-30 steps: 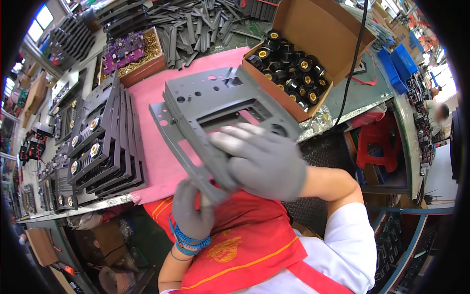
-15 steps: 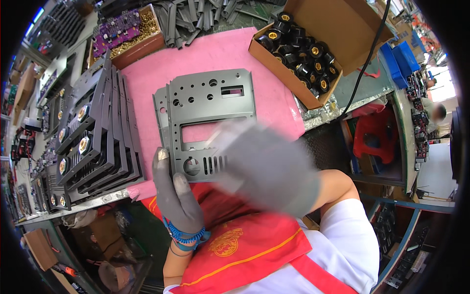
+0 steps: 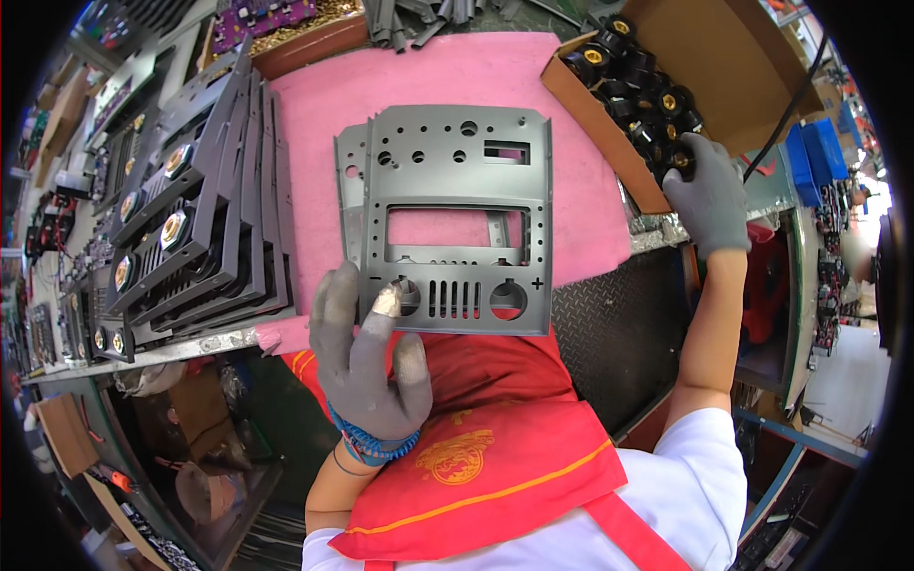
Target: Assembling black plastic nuts and components onto gray metal housing panels.
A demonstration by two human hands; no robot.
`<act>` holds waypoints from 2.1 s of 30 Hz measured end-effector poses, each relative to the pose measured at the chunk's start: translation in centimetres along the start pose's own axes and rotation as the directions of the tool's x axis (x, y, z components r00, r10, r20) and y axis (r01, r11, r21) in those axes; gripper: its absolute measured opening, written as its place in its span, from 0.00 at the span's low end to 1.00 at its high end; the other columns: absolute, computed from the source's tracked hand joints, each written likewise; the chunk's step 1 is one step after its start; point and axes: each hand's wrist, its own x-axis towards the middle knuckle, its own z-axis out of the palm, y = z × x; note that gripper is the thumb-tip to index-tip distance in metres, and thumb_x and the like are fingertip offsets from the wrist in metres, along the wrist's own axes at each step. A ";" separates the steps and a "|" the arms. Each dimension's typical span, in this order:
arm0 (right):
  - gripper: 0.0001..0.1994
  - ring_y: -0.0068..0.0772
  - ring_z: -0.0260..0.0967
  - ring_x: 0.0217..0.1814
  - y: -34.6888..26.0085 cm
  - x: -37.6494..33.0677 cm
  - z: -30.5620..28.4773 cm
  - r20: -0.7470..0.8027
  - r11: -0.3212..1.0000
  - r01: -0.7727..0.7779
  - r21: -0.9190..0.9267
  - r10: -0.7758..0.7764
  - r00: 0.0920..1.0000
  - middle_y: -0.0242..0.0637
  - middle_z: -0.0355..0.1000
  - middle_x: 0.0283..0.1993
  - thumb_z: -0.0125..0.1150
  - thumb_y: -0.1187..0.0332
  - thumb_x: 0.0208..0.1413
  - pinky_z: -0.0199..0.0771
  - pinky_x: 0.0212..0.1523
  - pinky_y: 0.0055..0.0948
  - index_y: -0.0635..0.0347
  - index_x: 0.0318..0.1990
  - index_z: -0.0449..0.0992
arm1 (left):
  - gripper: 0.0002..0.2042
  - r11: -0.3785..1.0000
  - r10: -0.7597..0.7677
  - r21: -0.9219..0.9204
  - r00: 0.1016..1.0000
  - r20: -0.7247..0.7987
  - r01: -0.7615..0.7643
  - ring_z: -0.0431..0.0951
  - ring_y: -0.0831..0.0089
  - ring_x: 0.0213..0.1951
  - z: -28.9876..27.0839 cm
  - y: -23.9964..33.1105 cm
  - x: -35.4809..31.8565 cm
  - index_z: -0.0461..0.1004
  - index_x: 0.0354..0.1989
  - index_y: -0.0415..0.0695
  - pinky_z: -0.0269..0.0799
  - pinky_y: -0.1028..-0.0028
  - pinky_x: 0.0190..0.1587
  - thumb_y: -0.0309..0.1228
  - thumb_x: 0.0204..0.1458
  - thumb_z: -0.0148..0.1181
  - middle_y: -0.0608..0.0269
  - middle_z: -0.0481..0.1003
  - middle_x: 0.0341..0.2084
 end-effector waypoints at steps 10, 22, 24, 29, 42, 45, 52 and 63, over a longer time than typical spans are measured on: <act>0.29 0.46 0.70 0.43 -11.8 -9.3 -3.2 -0.473 0.163 0.584 0.796 -0.436 0.766 0.45 0.66 0.45 0.65 0.83 0.35 0.74 0.39 0.35 0.61 0.50 0.70 | 0.22 0.885 -0.049 -0.462 0.998 0.030 0.057 0.77 0.58 0.39 -0.3 3.8 2.1 0.75 0.48 0.40 0.75 0.67 0.41 0.25 0.42 0.73 0.51 0.73 0.40; 0.23 0.34 0.73 0.35 -13.2 -10.2 -5.1 -0.460 0.027 0.564 0.826 -0.547 0.700 0.44 0.73 0.38 0.75 0.67 0.43 0.73 0.35 0.27 0.67 0.47 0.76 | 0.15 -0.322 -0.369 -0.879 0.809 0.458 0.351 0.74 0.59 0.55 -1.6 1.7 -0.9 0.72 0.46 0.45 0.68 0.62 0.58 0.27 0.51 0.67 0.37 0.68 0.57; 0.21 0.35 0.73 0.35 -13.2 -10.1 -4.8 -0.508 0.000 0.613 0.790 -0.560 0.654 0.44 0.72 0.38 0.74 0.69 0.45 0.73 0.35 0.27 0.66 0.47 0.77 | 0.10 -0.266 -0.365 -0.858 0.778 0.511 0.439 0.78 0.74 0.45 -1.8 1.4 -1.1 0.71 0.42 0.38 0.76 0.75 0.47 0.17 0.52 0.61 0.54 0.76 0.46; 0.20 0.38 0.73 0.39 -13.5 -9.9 -4.5 -0.437 -0.002 0.581 0.814 -0.660 0.611 0.43 0.71 0.40 0.72 0.75 0.44 0.74 0.38 0.31 0.60 0.48 0.77 | 0.10 -0.241 -0.313 -0.825 0.763 0.565 0.512 0.77 0.77 0.43 -2.3 1.1 -1.6 0.71 0.41 0.38 0.75 0.76 0.45 0.16 0.51 0.61 0.61 0.77 0.41; 0.11 0.38 0.70 0.51 -14.5 -9.1 -4.7 -0.606 -0.227 0.787 0.574 -0.764 0.222 0.30 0.72 0.51 0.60 0.68 0.48 0.63 0.54 0.42 0.50 0.42 0.77 | 0.14 -0.549 -0.337 -0.737 0.703 0.626 0.394 0.78 0.71 0.42 -2.0 0.4 -3.3 0.74 0.46 0.41 0.77 0.70 0.46 0.35 0.56 0.64 0.60 0.78 0.41; 0.13 0.38 0.70 0.53 -14.9 -9.6 -4.8 -0.677 -0.558 0.506 0.658 -0.732 0.073 0.36 0.71 0.52 0.58 0.73 0.49 0.54 0.65 0.50 0.55 0.44 0.75 | 0.13 -0.590 -0.357 -0.609 0.504 0.786 0.531 0.78 0.76 0.40 -1.8 0.5 -3.3 0.74 0.45 0.43 0.76 0.74 0.43 0.35 0.56 0.64 0.66 0.78 0.39; 0.12 0.41 0.71 0.51 -14.9 -5.7 -5.1 -0.622 -0.162 0.718 0.677 -0.648 0.440 0.40 0.72 0.50 0.58 0.74 0.52 0.69 0.51 0.38 0.55 0.45 0.77 | 0.13 -0.606 -0.095 -0.660 0.783 0.615 0.445 0.76 0.59 0.53 -1.9 -0.8 -3.3 0.73 0.44 0.45 0.74 0.63 0.53 0.32 0.52 0.67 0.43 0.71 0.55; 0.16 0.36 0.71 0.41 -15.0 -9.7 -2.3 -0.557 -0.059 0.751 0.658 -0.709 0.432 0.28 0.73 0.42 0.72 0.60 0.39 0.66 0.46 0.36 0.48 0.37 0.75 | 0.14 -0.567 -0.231 -0.672 0.690 0.685 0.477 0.75 0.67 0.51 -1.7 -0.5 -3.9 0.71 0.47 0.40 0.70 0.64 0.56 0.35 0.58 0.61 0.57 0.74 0.47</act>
